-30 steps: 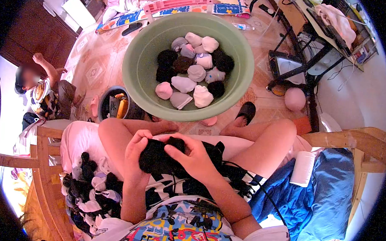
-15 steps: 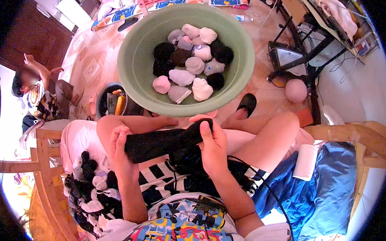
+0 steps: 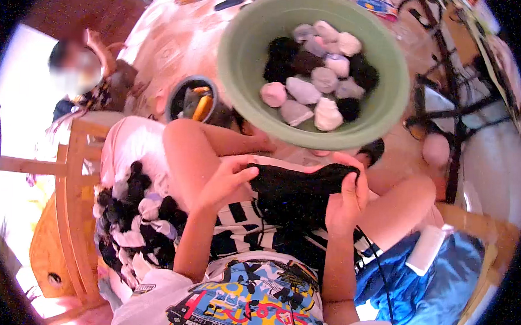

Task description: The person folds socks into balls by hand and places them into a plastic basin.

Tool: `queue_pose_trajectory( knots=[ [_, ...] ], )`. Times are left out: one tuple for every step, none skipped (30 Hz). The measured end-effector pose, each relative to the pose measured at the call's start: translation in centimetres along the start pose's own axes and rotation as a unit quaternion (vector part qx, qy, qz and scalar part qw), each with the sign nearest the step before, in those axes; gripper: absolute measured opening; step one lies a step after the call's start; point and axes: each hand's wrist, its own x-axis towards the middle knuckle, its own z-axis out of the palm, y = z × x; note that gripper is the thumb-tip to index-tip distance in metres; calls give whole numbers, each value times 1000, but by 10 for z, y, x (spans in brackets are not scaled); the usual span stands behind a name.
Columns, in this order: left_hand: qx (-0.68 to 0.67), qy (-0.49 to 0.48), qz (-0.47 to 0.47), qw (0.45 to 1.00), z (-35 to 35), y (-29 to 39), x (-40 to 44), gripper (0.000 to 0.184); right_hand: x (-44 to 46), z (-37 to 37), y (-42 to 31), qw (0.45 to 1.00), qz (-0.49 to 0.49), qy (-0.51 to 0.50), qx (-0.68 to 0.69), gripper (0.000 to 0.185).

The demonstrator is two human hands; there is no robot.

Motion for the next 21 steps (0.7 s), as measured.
queue_pose_trajectory(
  knots=[
    [-37, -8, 0, 999, 0, -7, 0, 20, 1, 6, 0, 1000, 24, 17, -1, 40],
    [-74, -22, -2, 997, -1, -10, -2, 22, 1, 10, 1, 998, 47, 40, -6, 40],
    [-77, -17, 0, 997, -1, -7, -6, 22, 0, 11, 3, 998, 50, 35, -7, 40],
    [-157, -36, 14, 987, 2, 1, -11, 24, -1, 10, 8, 995, 68, 66, 13, 39],
    [-235, -57, 27, 970, 5, 11, -16, 27, -2, 9, 12, 991, 85, 99, 33, 39],
    [-289, -30, 12, 957, 11, 24, -22, 24, -4, 3, 16, 991, 86, 98, 33, 39],
    [-289, -27, 13, 957, 0, 11, -21, 24, -3, -8, 19, 995, 63, 70, -5, 37],
    [-341, 1, 40, 939, -20, -12, -18, 22, -1, -18, 23, 997, 40, 42, -44, 36],
    [-392, 29, 66, 917, -32, -25, -19, 20, 3, -28, 25, 997, 42, 40, -45, 36],
    [-358, 101, 45, 927, -30, -8, -23, 18, 8, -37, 26, 997, 23, 54, -44, 34],
    [-361, 104, 45, 926, -25, 2, -27, 18, 10, -42, 28, 997, 3, 67, -42, 33],
    [-327, 139, 25, 935, -22, 10, -30, 23, 11, -38, 26, 995, 17, 84, -52, 30],
    [-292, 172, 5, 941, -22, 14, -30, 28, 10, -32, 24, 995, 18, 82, -53, 30],
    [-235, 171, 6, 957, -27, 3, -28, 24, 8, -27, 23, 995, 51, 47, -70, 29],
    [-237, 173, 4, 956, -23, 0, -28, 24, 4, -22, 23, 993, 85, 12, -87, 28],
    [-212, 188, 9, 959, -15, -3, -27, 20, -1, -19, 30, 990, 112, -2, -88, 27],
    [-185, 202, 14, 962, -8, -5, -24, 17, -5, -15, 36, 990, 113, -2, -88, 27],
    [-112, 204, 94, 968, -10, -22, -17, 20, -9, -10, 43, 980, 153, -50, -115, 26],
    [-112, 203, 93, 968, -5, -27, -16, 20, -14, -3, 47, 966, 193, -97, -142, 25],
    [-24, 218, 96, 971, 0, -31, -16, 21, -18, 6, 49, 959, 211, -115, -151, 23],
    [64, 230, 100, 966, 6, -35, -17, 22, -22, 15, 52, 951, 228, -133, -161, 22]
  ],
)
